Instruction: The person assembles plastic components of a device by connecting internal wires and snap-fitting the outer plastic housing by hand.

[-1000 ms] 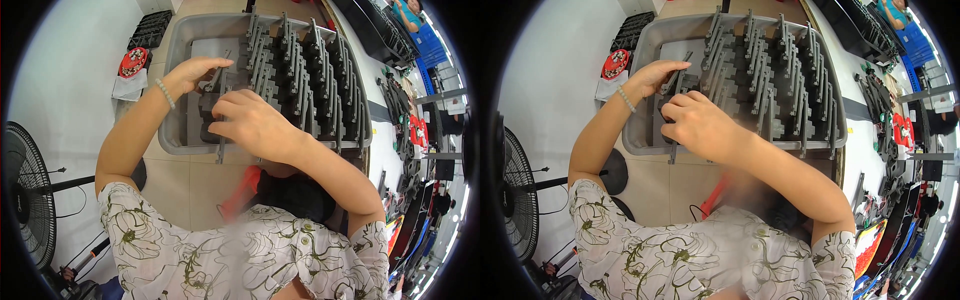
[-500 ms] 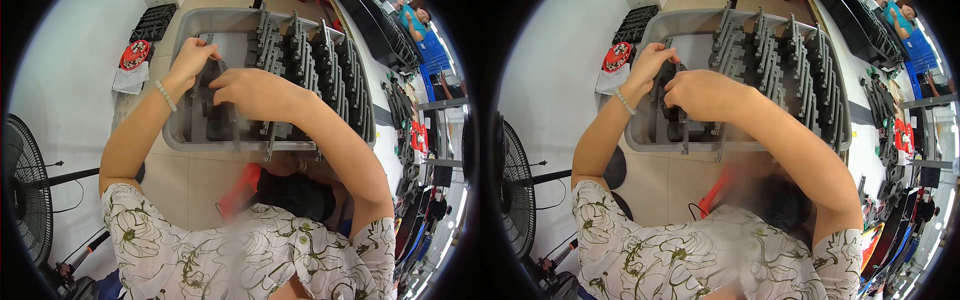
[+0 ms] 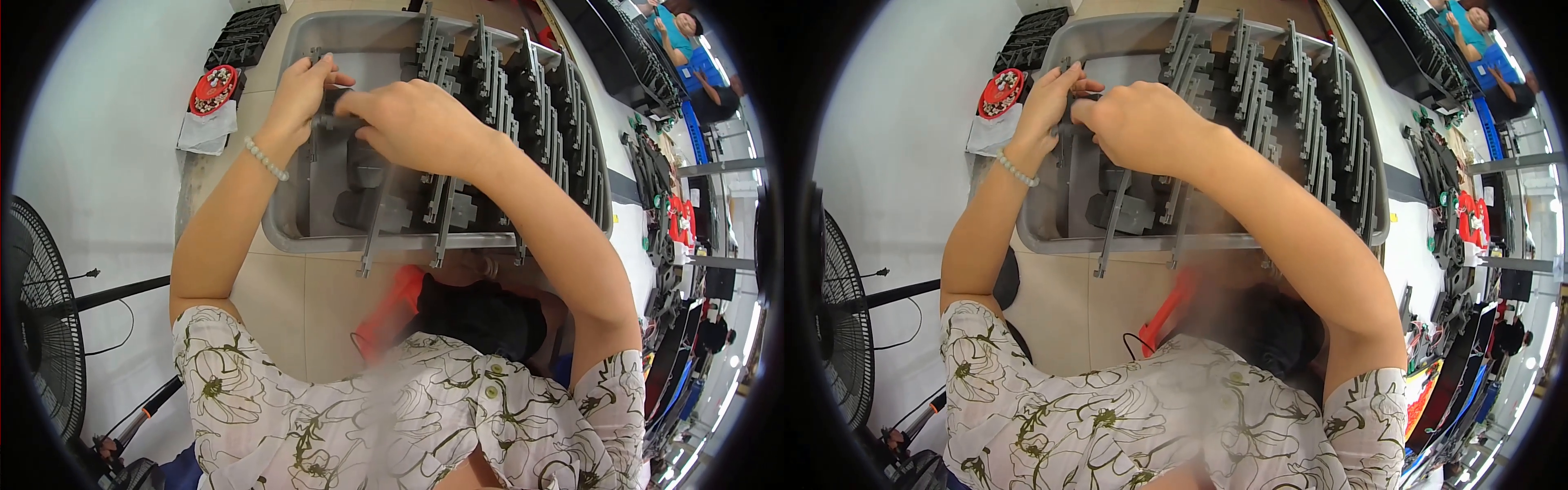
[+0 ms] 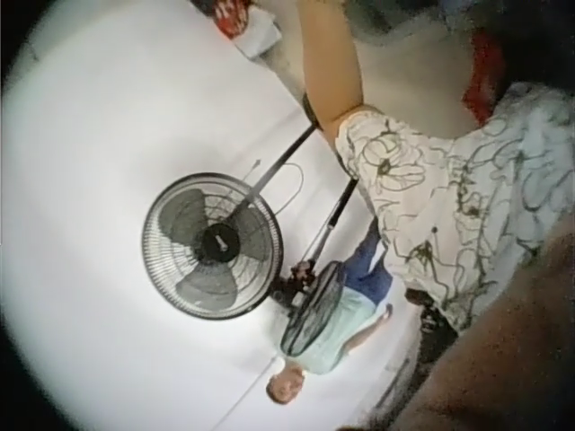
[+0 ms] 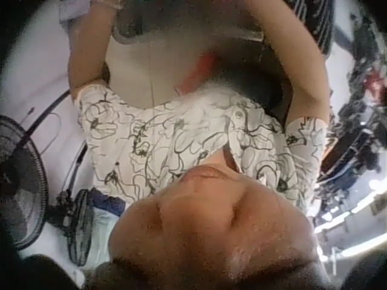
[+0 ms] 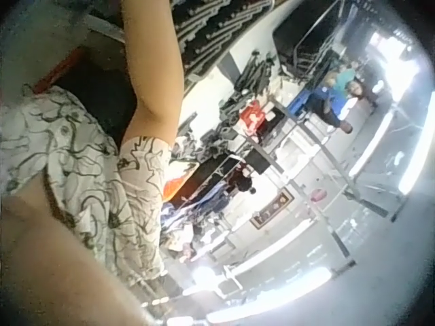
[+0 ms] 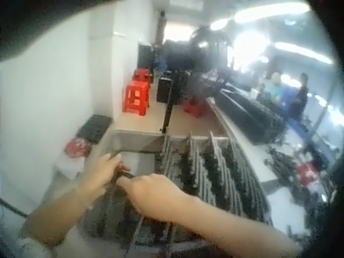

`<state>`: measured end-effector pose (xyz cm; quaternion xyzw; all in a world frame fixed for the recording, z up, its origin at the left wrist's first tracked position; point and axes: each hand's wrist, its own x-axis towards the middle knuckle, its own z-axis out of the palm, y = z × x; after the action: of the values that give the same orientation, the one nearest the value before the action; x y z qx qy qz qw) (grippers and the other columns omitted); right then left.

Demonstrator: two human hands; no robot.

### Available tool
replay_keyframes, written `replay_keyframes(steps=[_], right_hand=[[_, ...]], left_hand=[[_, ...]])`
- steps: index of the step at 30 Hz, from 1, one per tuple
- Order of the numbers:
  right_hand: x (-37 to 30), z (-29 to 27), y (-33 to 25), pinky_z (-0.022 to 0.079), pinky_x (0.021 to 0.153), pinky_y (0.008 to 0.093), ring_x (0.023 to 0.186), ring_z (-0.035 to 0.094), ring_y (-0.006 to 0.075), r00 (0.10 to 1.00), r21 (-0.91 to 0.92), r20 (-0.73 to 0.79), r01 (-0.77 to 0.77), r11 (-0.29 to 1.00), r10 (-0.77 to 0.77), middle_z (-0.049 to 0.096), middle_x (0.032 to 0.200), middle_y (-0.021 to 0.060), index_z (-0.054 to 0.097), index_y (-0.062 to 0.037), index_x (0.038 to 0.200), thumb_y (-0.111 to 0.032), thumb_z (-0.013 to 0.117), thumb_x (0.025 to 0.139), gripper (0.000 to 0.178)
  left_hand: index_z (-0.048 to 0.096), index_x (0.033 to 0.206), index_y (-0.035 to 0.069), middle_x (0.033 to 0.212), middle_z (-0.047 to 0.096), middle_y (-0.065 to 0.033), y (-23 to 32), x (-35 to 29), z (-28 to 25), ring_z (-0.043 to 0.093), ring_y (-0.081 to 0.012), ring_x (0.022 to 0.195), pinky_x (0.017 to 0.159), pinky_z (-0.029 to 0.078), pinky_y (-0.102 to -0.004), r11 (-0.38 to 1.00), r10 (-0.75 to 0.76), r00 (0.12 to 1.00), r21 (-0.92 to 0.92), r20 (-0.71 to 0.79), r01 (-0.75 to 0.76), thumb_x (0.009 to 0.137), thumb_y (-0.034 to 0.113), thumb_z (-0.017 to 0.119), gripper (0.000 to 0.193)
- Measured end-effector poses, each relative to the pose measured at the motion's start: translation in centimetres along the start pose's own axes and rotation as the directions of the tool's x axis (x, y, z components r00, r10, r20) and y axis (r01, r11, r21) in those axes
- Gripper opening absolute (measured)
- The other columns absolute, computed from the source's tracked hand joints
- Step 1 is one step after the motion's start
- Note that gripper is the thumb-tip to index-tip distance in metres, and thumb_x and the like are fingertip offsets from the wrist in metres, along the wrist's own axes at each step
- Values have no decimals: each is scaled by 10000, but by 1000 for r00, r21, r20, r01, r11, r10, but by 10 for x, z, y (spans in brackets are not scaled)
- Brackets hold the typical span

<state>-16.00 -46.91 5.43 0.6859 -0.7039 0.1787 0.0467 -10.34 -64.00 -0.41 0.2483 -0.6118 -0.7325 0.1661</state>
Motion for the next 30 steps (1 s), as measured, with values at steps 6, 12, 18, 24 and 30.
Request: replay_keyframes(steps=[6, 12, 18, 24, 30], right_hand=[[-2, 4, -3, 508, 606, 375, 598, 604, 310, 941, 176, -79, -312, 934, 329, 602, 614, 141, 626, -61, 974, -80, 537, 757, 235], [-7, 1, -2, 512, 650, 332, 650, 636, 283, 827, 396, 232, -562, 726, 513, 620, 665, 176, 657, 11, 868, -68, 492, 748, 220], [-21, -6, -9, 500, 703, 394, 703, 620, 339, 941, 285, 162, -333, 899, 298, 618, 701, 203, 651, 7, 852, -63, 498, 735, 205], [-42, -15, -13, 517, 687, 402, 688, 629, 341, 944, 204, 105, -327, 923, 311, 618, 691, 207, 635, 25, 739, -67, 547, 714, 130], [-85, -48, -8, 507, 668, 399, 680, 613, 339, 922, 311, -120, -319, 895, 369, 627, 725, 186, 647, 6, 867, -42, 527, 731, 188]], left_hand=[[466, 922, 33, 861, 623, -115, -1, -1, 4, 534, -150, 759, 692, 462, -287, 1000, -14, 999, -13, -52, 14, 936, 279, 451, 247], [424, 963, 20, 874, 622, -138, 4, -4, 13, 566, -162, 735, 664, 494, -297, 995, -103, 994, 8, 24, 103, 943, 303, 434, 284], [469, 912, 54, 831, 590, -87, 4, -17, 21, 554, -147, 742, 672, 485, -288, 965, -253, 955, -30, 153, 261, 919, 321, 494, 268], [516, 843, 99, 785, 543, -16, 8, -28, 32, 532, -119, 744, 687, 468, -269, 940, -334, 912, 16, 238, 340, 898, 317, 545, 226], [484, 904, 66, 847, 594, -71, 0, -13, 25, 568, -138, 776, 677, 473, -296, 949, -307, 901, 172, 305, 265, 898, 359, 516, 295]])
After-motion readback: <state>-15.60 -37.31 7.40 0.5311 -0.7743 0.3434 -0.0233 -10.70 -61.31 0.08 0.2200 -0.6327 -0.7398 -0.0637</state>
